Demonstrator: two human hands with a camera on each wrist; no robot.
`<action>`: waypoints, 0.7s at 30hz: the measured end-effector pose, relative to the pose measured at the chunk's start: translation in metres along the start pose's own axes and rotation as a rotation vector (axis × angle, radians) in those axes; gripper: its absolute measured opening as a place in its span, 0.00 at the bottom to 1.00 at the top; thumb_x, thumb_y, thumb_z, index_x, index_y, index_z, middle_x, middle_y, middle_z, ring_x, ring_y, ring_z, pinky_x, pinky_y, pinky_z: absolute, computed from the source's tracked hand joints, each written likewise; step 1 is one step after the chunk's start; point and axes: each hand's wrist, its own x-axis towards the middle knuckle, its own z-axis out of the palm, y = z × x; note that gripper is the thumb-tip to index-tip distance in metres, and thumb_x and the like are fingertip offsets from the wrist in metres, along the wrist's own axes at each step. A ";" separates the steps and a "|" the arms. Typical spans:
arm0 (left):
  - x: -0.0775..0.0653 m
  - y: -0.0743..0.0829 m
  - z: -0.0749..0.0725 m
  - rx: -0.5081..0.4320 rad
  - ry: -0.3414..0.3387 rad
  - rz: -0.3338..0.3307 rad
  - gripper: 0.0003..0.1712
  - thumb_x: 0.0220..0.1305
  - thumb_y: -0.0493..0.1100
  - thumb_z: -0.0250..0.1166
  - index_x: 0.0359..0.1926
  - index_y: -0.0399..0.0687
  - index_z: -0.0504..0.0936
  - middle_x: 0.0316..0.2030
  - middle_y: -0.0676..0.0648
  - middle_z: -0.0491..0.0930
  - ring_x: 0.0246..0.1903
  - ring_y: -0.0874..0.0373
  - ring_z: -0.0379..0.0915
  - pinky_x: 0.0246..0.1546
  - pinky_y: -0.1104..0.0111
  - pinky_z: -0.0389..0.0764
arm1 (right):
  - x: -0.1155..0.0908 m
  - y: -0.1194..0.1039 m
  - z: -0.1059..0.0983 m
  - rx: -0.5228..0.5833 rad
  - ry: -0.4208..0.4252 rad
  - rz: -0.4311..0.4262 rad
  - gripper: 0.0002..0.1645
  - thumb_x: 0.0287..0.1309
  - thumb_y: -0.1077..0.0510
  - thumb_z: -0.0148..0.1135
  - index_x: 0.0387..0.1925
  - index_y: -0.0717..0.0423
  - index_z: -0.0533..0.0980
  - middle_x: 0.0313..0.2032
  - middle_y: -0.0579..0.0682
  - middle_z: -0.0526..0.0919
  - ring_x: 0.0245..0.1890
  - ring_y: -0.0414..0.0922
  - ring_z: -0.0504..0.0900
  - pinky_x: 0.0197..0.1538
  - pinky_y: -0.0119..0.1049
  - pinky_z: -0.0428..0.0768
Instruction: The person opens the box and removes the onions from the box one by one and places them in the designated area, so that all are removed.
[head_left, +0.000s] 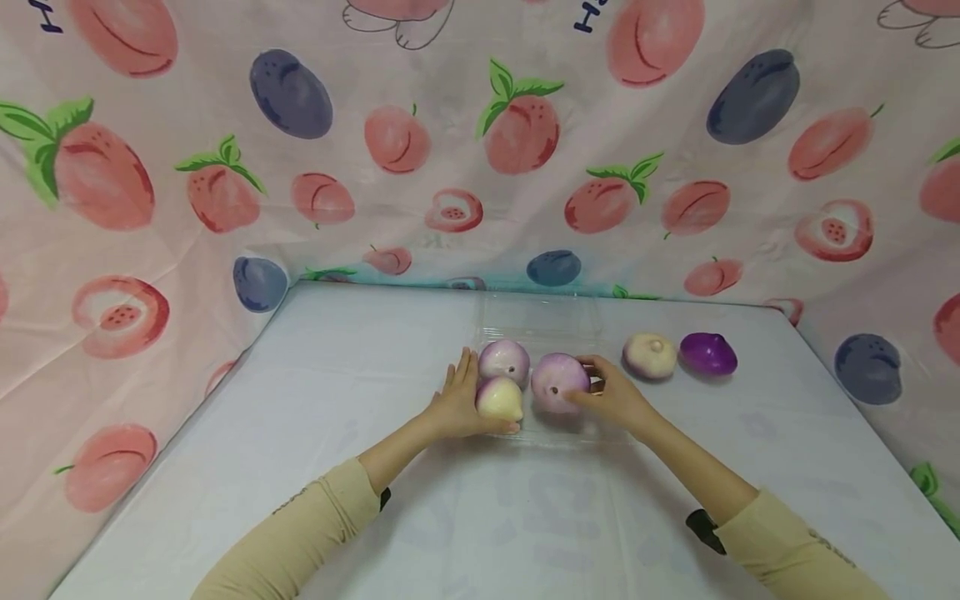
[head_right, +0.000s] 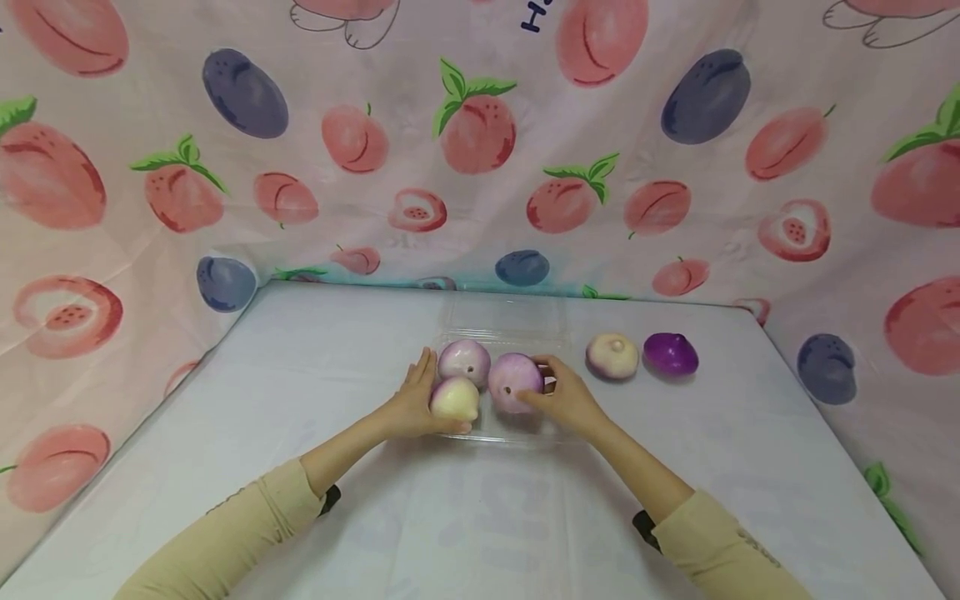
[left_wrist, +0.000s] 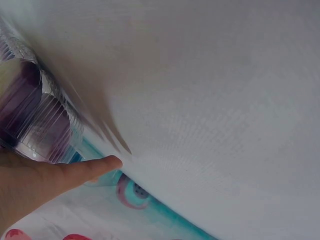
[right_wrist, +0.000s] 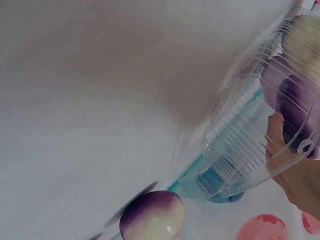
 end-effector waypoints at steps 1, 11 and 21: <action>0.000 0.000 0.000 -0.001 0.001 0.000 0.75 0.41 0.66 0.73 0.73 0.40 0.33 0.74 0.41 0.27 0.72 0.37 0.24 0.62 0.33 0.46 | 0.000 -0.001 -0.001 0.007 0.011 -0.009 0.31 0.58 0.64 0.60 0.59 0.74 0.62 0.55 0.73 0.71 0.48 0.60 0.79 0.51 0.46 0.79; 0.002 -0.001 -0.001 0.005 -0.004 0.006 0.75 0.41 0.66 0.73 0.73 0.39 0.33 0.74 0.41 0.26 0.72 0.36 0.24 0.61 0.32 0.46 | -0.005 -0.007 -0.006 0.073 0.056 -0.021 0.32 0.60 0.65 0.59 0.62 0.72 0.58 0.53 0.76 0.73 0.54 0.64 0.76 0.54 0.48 0.77; 0.003 -0.004 0.001 -0.004 -0.001 0.010 0.77 0.40 0.67 0.73 0.73 0.39 0.32 0.74 0.40 0.26 0.72 0.35 0.24 0.61 0.31 0.46 | -0.012 -0.006 -0.009 0.127 0.046 0.012 0.35 0.63 0.60 0.57 0.66 0.66 0.54 0.56 0.72 0.69 0.48 0.56 0.77 0.46 0.29 0.78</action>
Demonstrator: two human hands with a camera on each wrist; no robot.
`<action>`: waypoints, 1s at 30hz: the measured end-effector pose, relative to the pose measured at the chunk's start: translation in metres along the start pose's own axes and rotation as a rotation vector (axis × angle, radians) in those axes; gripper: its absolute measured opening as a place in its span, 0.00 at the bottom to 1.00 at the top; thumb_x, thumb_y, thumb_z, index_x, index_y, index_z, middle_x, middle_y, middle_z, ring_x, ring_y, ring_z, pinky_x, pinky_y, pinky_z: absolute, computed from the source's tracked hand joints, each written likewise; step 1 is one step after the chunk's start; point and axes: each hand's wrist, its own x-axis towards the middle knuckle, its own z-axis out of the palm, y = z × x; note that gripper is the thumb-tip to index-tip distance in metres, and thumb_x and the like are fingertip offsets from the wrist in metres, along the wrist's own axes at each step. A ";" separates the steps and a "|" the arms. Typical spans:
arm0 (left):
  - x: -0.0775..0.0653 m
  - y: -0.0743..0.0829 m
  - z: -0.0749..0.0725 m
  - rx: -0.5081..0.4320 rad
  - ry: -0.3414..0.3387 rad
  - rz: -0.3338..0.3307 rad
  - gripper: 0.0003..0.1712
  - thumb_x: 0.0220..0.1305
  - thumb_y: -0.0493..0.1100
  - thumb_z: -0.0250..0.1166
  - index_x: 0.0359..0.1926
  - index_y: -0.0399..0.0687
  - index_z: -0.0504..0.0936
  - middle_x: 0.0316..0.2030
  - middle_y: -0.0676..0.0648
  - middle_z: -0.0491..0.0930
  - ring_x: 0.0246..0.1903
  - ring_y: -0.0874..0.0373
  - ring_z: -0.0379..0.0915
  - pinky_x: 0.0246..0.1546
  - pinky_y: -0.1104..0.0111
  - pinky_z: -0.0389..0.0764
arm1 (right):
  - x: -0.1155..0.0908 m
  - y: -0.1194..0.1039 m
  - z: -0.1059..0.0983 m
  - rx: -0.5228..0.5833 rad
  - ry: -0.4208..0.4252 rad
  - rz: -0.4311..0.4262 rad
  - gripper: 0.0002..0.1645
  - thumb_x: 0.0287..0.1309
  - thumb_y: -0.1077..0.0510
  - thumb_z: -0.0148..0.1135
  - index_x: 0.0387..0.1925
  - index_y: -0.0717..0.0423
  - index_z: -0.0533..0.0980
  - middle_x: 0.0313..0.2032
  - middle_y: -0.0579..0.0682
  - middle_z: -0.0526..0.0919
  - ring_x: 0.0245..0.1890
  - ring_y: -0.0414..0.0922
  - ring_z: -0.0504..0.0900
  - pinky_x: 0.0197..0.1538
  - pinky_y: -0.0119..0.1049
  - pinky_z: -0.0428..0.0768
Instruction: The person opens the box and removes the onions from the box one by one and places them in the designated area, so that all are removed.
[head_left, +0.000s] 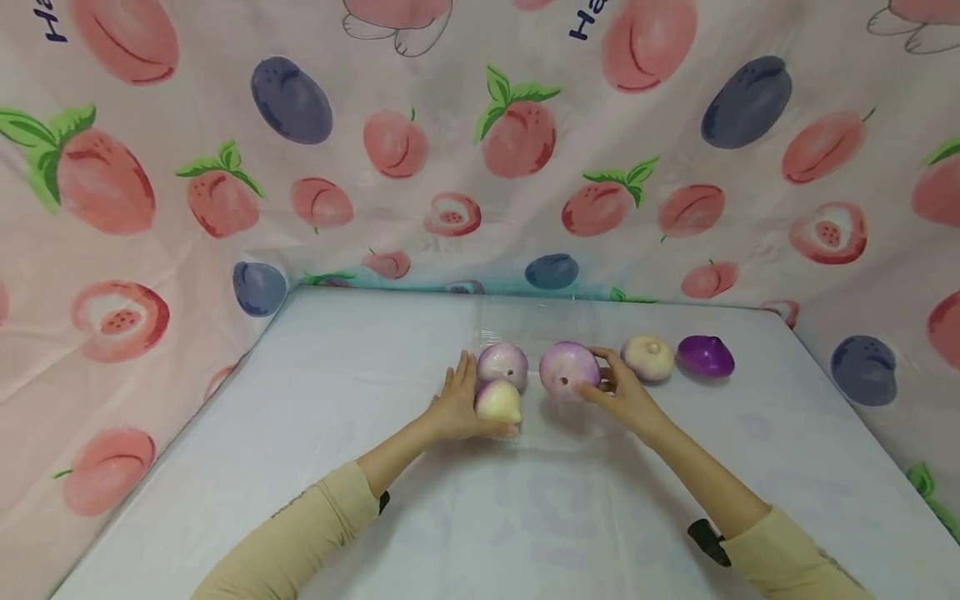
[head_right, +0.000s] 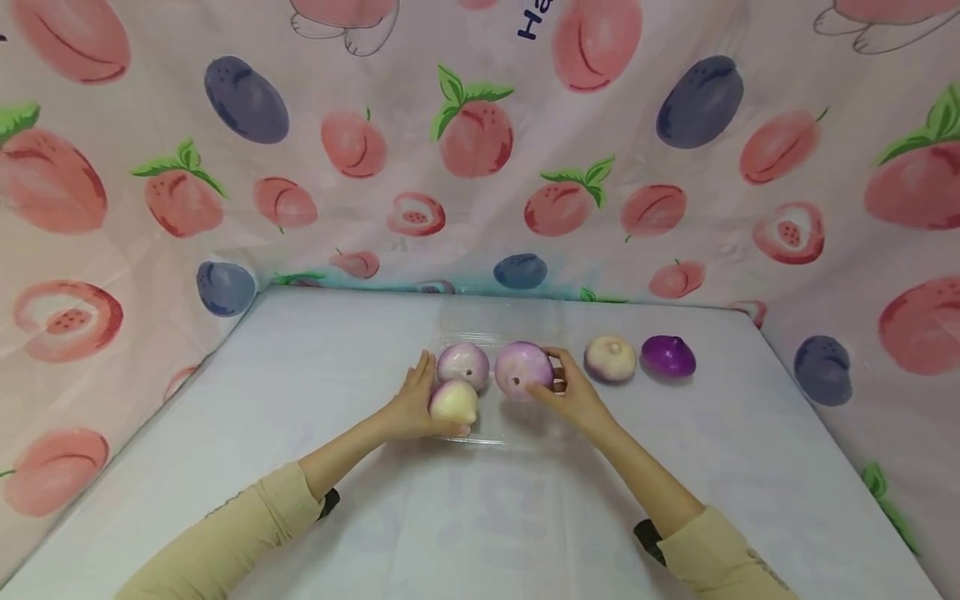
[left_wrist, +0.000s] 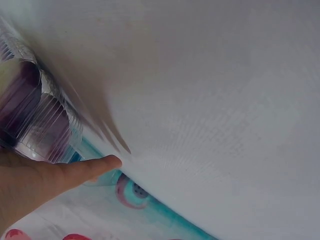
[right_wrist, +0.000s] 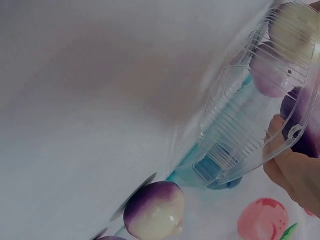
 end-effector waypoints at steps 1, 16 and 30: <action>0.000 -0.001 0.001 -0.002 0.000 -0.001 0.77 0.40 0.67 0.73 0.73 0.39 0.32 0.74 0.40 0.26 0.72 0.35 0.24 0.61 0.31 0.46 | -0.001 0.001 0.000 0.018 -0.004 -0.005 0.35 0.63 0.61 0.57 0.66 0.65 0.54 0.56 0.72 0.67 0.47 0.55 0.77 0.45 0.28 0.79; -0.001 -0.003 0.000 -0.001 0.004 -0.003 0.76 0.40 0.67 0.72 0.73 0.39 0.32 0.74 0.40 0.26 0.72 0.36 0.23 0.62 0.32 0.46 | -0.007 0.000 -0.009 0.078 -0.003 -0.051 0.37 0.61 0.66 0.57 0.67 0.61 0.51 0.58 0.73 0.63 0.50 0.60 0.76 0.44 0.31 0.81; 0.001 -0.001 0.002 0.001 -0.003 0.000 0.76 0.40 0.67 0.72 0.73 0.39 0.32 0.74 0.40 0.25 0.72 0.36 0.24 0.61 0.32 0.46 | -0.014 0.006 -0.019 0.033 0.093 -0.063 0.39 0.61 0.63 0.58 0.68 0.58 0.50 0.59 0.71 0.63 0.55 0.62 0.69 0.46 0.21 0.71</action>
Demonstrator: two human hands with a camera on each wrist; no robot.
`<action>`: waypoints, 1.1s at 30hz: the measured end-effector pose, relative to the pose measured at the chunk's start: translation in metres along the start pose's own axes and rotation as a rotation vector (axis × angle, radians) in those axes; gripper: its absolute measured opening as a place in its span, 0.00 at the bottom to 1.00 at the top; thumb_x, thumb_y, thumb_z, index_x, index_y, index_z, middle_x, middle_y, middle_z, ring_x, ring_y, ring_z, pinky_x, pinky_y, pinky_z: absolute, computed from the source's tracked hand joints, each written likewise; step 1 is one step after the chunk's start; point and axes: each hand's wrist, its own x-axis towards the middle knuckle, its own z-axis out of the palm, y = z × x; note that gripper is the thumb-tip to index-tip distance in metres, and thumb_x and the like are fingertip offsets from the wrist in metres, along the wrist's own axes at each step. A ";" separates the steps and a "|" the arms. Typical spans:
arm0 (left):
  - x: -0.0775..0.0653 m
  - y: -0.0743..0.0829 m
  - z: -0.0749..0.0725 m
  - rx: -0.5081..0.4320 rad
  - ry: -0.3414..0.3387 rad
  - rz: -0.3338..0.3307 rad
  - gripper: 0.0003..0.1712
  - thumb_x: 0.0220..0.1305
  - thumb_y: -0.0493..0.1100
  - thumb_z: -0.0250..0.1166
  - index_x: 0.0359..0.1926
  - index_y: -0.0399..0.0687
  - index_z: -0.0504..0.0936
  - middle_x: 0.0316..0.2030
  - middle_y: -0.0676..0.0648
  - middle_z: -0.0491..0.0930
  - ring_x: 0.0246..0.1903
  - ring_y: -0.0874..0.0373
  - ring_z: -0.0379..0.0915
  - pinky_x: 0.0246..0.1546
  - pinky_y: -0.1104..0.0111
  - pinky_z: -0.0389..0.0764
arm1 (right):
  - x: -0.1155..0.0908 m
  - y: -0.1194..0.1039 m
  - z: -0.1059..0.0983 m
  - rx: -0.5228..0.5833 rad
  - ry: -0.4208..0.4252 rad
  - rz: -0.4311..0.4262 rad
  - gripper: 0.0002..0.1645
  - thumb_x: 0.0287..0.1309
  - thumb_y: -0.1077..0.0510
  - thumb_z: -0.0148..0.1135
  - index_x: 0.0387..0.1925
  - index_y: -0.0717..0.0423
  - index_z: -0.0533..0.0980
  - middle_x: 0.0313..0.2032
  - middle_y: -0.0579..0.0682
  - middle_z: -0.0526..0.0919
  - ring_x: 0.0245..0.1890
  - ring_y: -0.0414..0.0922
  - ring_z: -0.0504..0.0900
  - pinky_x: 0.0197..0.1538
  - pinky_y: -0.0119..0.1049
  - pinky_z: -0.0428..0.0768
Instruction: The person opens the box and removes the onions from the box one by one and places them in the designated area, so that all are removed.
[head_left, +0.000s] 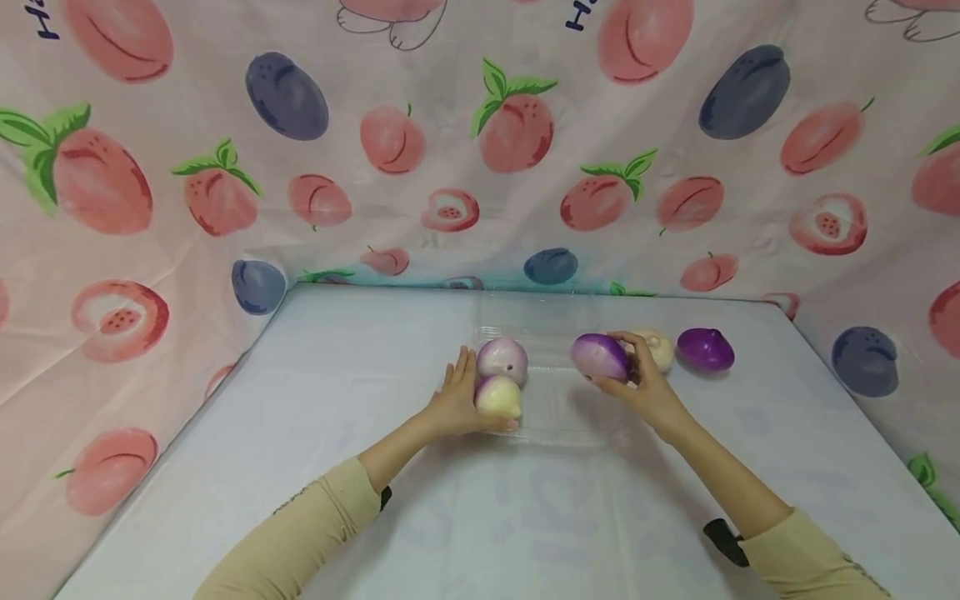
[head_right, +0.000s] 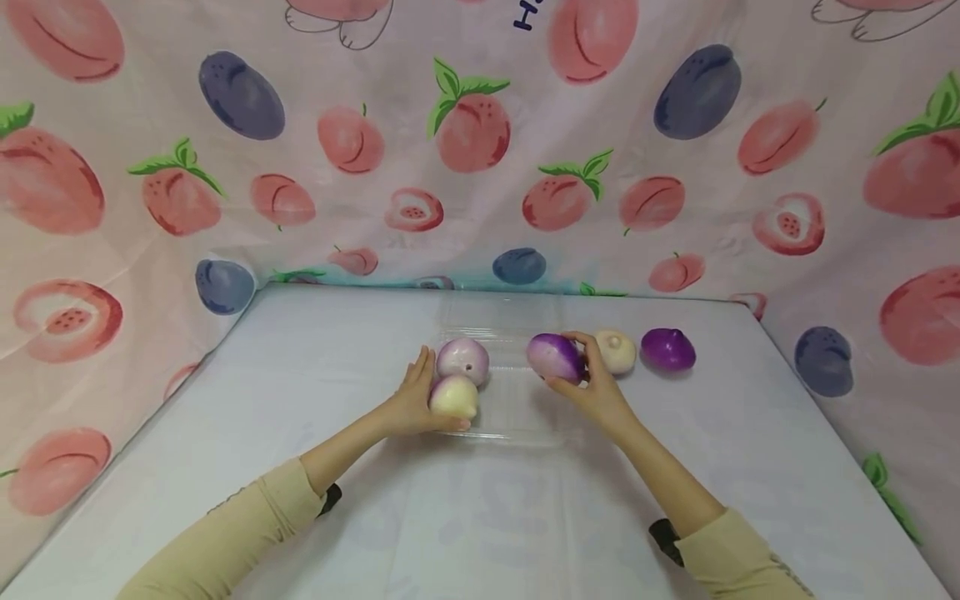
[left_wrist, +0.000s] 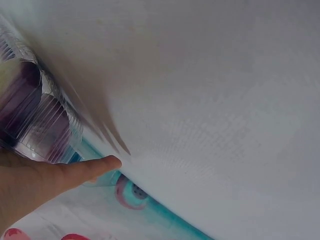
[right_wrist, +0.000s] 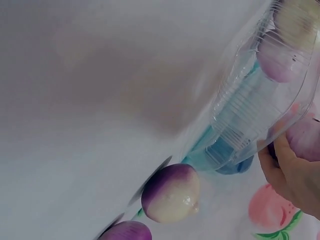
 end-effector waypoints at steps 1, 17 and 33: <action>0.000 0.000 0.000 0.000 -0.001 0.001 0.76 0.40 0.67 0.72 0.73 0.39 0.32 0.74 0.40 0.25 0.72 0.36 0.24 0.61 0.32 0.46 | 0.000 0.000 -0.001 0.004 0.005 0.001 0.39 0.61 0.63 0.58 0.68 0.58 0.50 0.59 0.71 0.62 0.56 0.62 0.69 0.46 0.20 0.71; 0.000 0.000 -0.001 0.003 0.003 0.002 0.76 0.40 0.66 0.73 0.73 0.39 0.33 0.74 0.40 0.26 0.72 0.36 0.23 0.61 0.32 0.46 | -0.002 0.003 -0.021 0.106 0.115 0.022 0.40 0.57 0.66 0.62 0.67 0.52 0.56 0.63 0.64 0.60 0.57 0.53 0.67 0.45 0.15 0.72; 0.001 0.001 0.001 -0.012 0.009 -0.003 0.76 0.40 0.66 0.73 0.73 0.39 0.33 0.74 0.40 0.26 0.72 0.37 0.23 0.62 0.32 0.45 | 0.001 0.016 -0.035 0.432 0.136 -0.139 0.19 0.69 0.61 0.47 0.59 0.53 0.65 0.50 0.46 0.65 0.47 0.32 0.75 0.40 0.30 0.82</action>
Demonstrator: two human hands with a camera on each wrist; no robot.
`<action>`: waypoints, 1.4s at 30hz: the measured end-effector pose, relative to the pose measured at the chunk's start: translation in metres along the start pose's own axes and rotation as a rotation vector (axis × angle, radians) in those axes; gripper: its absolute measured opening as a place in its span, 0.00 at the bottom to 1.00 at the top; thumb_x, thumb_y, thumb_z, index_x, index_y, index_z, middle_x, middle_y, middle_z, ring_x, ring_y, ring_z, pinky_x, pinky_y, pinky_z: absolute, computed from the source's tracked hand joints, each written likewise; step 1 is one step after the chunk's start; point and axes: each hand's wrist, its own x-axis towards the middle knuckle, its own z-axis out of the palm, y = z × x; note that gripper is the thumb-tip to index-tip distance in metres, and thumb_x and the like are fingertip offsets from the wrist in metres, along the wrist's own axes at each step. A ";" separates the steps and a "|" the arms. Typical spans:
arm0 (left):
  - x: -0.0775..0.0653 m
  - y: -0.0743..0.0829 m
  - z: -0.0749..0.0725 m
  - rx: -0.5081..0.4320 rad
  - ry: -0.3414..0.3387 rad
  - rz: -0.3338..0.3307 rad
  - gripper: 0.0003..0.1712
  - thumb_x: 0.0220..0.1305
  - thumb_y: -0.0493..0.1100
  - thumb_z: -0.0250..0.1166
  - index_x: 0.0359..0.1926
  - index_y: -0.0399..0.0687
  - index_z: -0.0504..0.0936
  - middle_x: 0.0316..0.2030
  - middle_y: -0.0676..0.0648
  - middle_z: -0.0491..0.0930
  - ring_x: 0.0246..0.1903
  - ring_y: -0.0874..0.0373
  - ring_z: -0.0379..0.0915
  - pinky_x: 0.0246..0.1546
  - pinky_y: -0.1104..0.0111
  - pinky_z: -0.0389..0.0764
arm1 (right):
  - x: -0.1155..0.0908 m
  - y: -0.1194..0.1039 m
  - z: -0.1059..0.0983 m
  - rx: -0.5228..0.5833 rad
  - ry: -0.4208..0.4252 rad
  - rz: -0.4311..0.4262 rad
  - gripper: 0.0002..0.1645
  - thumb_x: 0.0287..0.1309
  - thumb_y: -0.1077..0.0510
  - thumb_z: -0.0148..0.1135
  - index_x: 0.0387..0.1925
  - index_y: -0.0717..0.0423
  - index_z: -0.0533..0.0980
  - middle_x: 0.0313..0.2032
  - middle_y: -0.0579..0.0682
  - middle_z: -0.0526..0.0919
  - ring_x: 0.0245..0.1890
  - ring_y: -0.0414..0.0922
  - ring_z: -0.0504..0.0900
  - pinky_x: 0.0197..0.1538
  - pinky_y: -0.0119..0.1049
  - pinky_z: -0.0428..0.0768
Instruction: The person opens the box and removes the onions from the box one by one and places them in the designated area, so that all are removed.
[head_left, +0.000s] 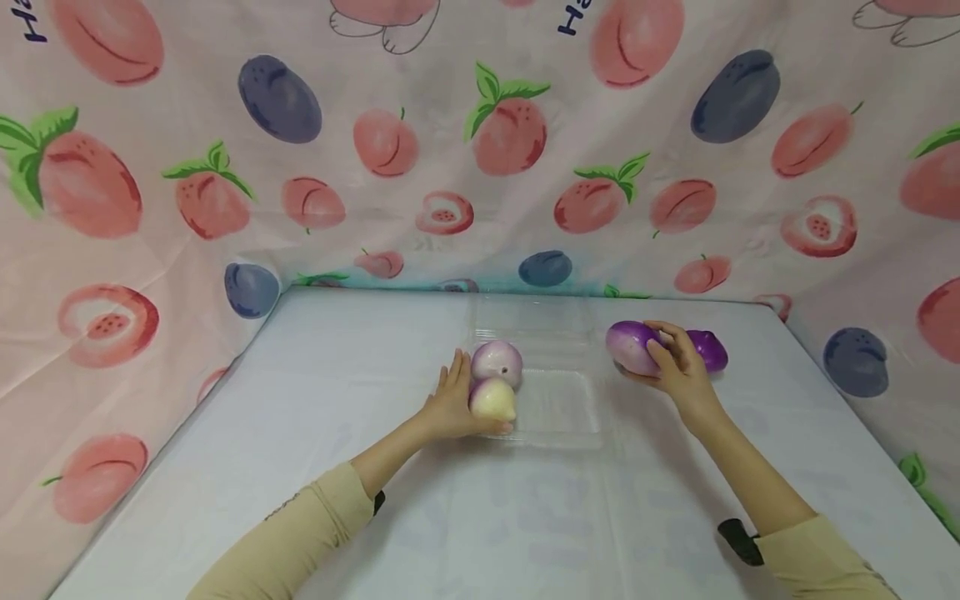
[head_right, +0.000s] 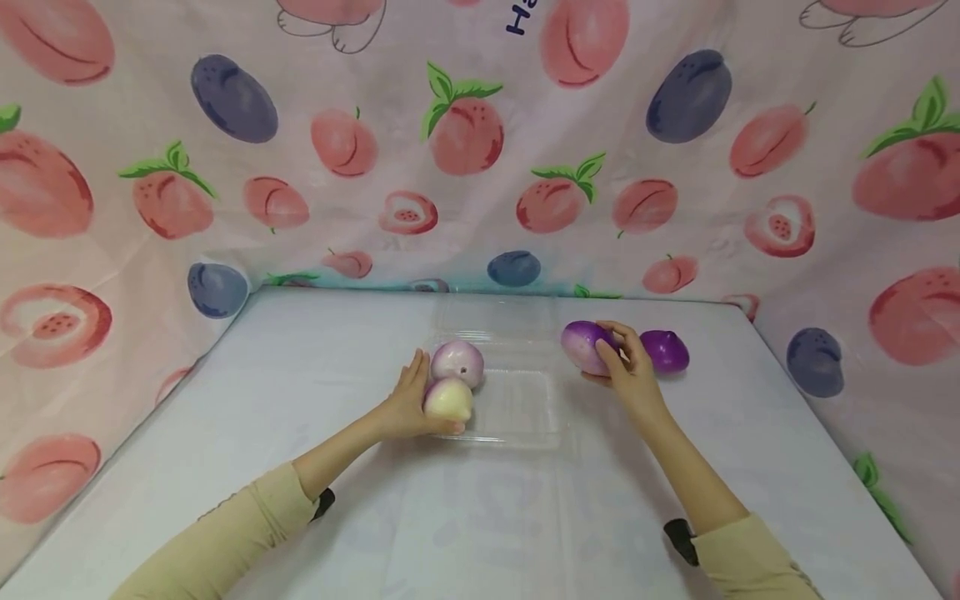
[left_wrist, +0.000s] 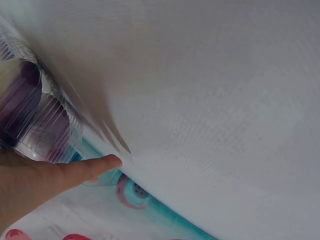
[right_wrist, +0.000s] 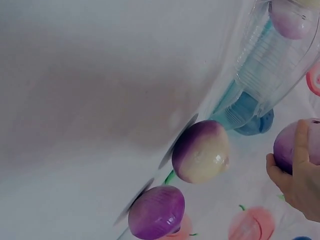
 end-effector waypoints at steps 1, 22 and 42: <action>0.000 0.000 0.000 0.002 -0.001 -0.001 0.76 0.40 0.66 0.73 0.73 0.39 0.33 0.74 0.41 0.26 0.72 0.37 0.23 0.62 0.32 0.45 | 0.000 0.001 -0.001 -0.007 -0.004 -0.025 0.18 0.69 0.62 0.46 0.59 0.54 0.65 0.50 0.45 0.65 0.47 0.32 0.75 0.39 0.30 0.82; -0.001 -0.001 0.000 0.007 -0.001 0.000 0.76 0.40 0.66 0.73 0.73 0.39 0.33 0.74 0.40 0.26 0.72 0.36 0.23 0.61 0.32 0.46 | -0.003 -0.002 -0.023 -0.556 0.227 -0.134 0.34 0.56 0.69 0.62 0.64 0.64 0.64 0.49 0.25 0.65 0.47 0.24 0.66 0.49 0.10 0.64; -0.002 0.001 -0.002 0.016 0.003 -0.001 0.75 0.41 0.65 0.73 0.73 0.38 0.33 0.74 0.39 0.28 0.72 0.35 0.26 0.61 0.32 0.48 | -0.012 -0.002 -0.056 -0.696 0.285 -0.125 0.37 0.56 0.63 0.65 0.65 0.63 0.62 0.53 0.41 0.66 0.45 0.21 0.63 0.43 0.08 0.65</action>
